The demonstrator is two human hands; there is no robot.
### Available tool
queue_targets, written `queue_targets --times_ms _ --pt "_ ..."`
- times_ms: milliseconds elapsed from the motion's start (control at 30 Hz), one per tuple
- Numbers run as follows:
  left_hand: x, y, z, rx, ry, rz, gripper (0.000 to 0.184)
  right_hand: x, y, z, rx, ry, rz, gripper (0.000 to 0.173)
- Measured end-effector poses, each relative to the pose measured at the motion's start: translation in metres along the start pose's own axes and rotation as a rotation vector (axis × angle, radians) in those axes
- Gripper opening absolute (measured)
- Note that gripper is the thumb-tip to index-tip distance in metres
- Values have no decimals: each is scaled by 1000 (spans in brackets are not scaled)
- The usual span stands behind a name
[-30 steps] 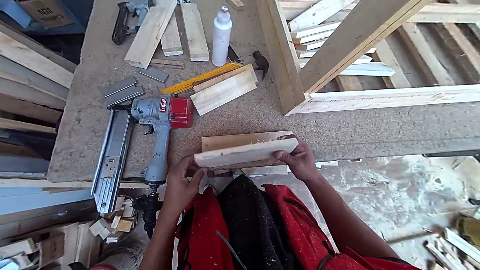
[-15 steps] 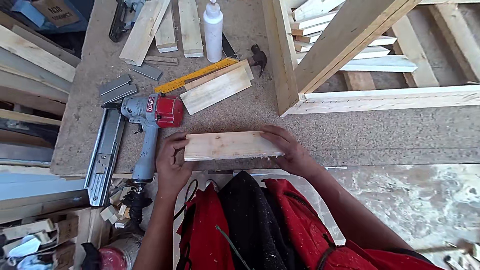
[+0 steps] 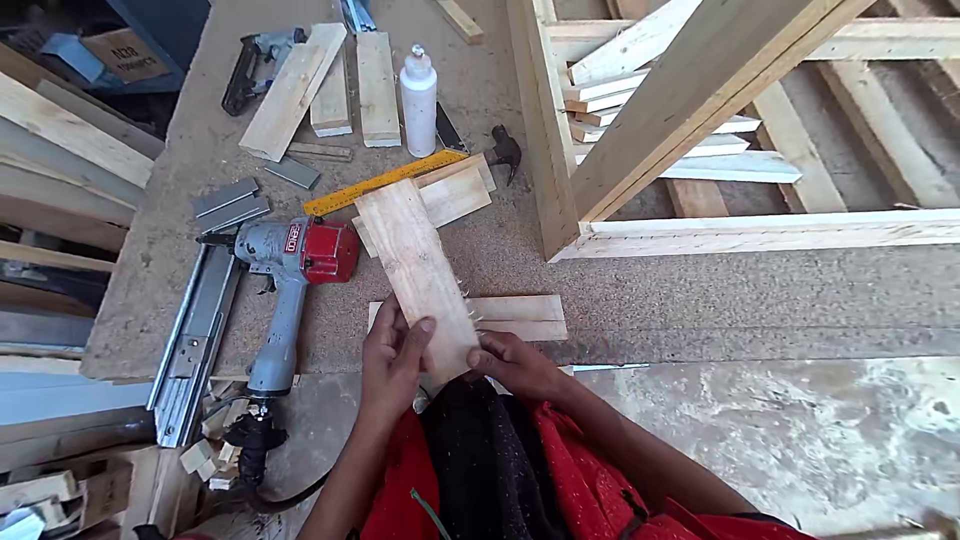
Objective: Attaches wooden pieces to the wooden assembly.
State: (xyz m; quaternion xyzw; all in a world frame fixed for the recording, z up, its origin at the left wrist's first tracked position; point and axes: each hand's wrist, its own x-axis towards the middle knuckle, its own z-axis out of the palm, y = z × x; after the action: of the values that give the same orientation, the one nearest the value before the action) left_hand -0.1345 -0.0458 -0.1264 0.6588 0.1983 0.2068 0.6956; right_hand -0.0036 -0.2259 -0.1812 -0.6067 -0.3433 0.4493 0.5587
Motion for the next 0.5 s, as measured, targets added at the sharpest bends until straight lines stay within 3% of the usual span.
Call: queue_targets --times_ms 100,200,333,500 --pt "1 -3 -20 33 -67 -14 51 -9 -2 -8 -24 48 20 30" --pt "-1 -11 -36 46 -143 -41 49 -16 -22 -11 11 228 -25 25" --pt "-2 -25 -44 74 -237 -63 45 -10 -54 -5 117 451 -160 33" --pt "-3 -37 -49 43 -361 -69 45 -3 -79 7 176 549 -333 40"
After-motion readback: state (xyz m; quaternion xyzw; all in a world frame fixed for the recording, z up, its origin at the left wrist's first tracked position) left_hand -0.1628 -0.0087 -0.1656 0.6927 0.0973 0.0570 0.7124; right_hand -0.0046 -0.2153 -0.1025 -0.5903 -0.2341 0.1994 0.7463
